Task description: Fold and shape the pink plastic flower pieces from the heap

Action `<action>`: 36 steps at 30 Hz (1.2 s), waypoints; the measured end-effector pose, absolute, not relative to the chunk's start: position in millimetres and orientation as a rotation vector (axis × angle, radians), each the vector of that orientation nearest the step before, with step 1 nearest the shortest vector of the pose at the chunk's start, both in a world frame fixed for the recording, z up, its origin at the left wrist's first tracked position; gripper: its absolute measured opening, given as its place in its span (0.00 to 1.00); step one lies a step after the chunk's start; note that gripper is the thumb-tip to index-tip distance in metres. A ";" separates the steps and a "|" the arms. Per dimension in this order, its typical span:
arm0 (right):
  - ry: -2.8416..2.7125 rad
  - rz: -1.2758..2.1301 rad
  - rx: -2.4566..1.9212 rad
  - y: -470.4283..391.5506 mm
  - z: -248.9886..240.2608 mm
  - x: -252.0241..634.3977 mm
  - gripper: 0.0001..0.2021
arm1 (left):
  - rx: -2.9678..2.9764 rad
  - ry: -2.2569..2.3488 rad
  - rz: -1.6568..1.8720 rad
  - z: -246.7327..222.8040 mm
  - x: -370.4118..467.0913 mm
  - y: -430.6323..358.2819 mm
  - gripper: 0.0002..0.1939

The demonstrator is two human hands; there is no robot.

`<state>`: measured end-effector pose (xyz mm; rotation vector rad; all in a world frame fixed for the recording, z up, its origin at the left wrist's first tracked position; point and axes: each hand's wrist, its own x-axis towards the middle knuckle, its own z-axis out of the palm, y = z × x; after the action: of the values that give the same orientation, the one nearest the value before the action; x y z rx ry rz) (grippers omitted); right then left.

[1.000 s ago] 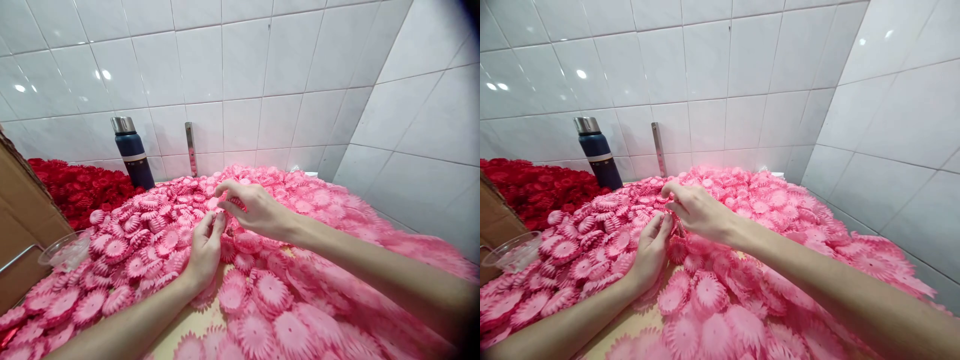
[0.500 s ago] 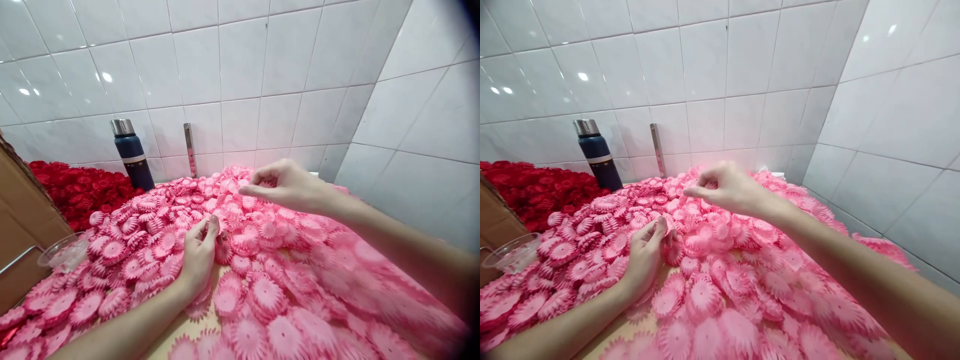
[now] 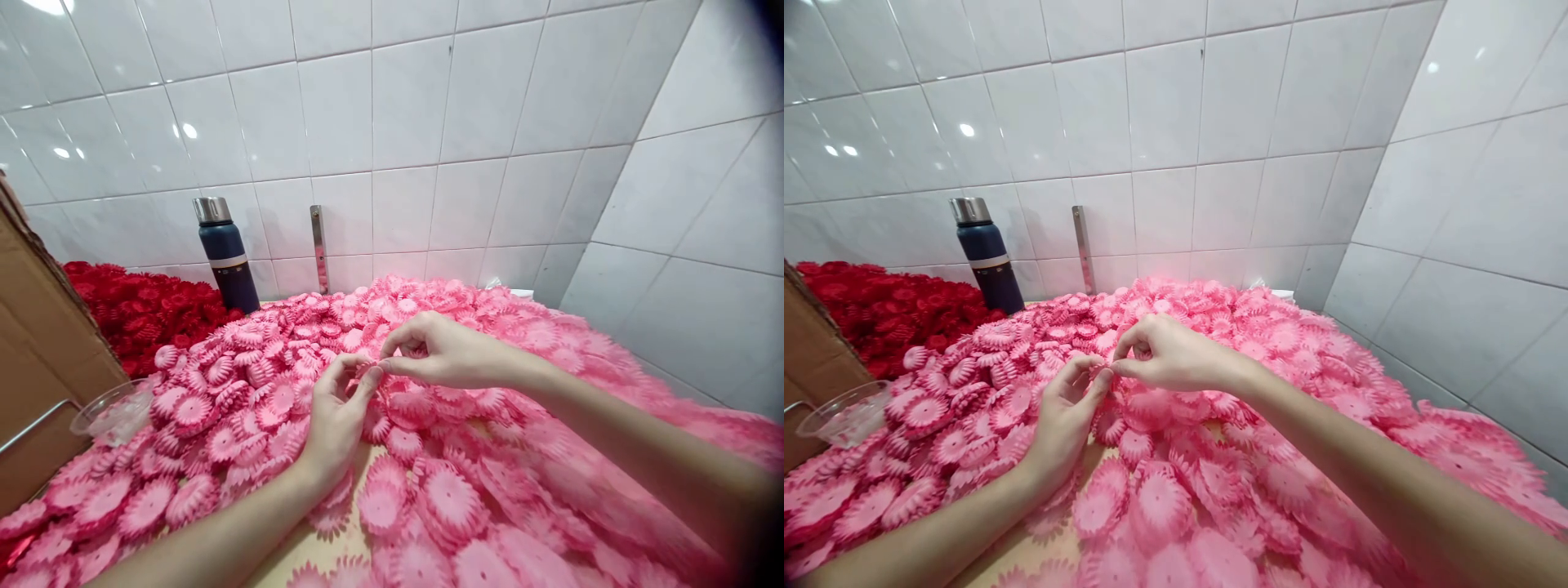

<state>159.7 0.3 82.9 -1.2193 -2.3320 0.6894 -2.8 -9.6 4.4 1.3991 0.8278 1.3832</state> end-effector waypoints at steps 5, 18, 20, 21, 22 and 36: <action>-2.341 0.776 -1.186 5.2 78.4 165.8 0.20 | 1.399 0.919 1.374 3.8 -3.9 -10.7 0.13; -2.264 0.776 -1.050 -2.0 75.2 155.4 0.12 | 1.340 1.013 1.355 -3.4 -5.3 -4.7 0.26; -2.296 0.765 -1.023 -2.1 74.7 154.5 0.09 | 1.339 1.000 1.353 -3.3 -5.3 -4.7 0.24; -2.302 0.743 -1.028 -2.0 73.9 153.7 0.08 | 1.341 0.989 1.350 -3.4 -5.5 -4.8 0.24; -2.293 0.712 -1.042 -1.9 72.9 152.5 0.07 | 1.350 0.978 1.348 -3.5 -5.7 -5.1 0.23; -1.693 0.544 -1.547 10.9 88.3 181.3 0.18 | 1.363 0.920 1.401 -1.0 -2.7 -9.4 0.12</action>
<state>181.3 10.9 88.3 -1.5467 -1.6926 0.5443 -2.7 -9.4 -1.0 1.3632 0.9198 1.4011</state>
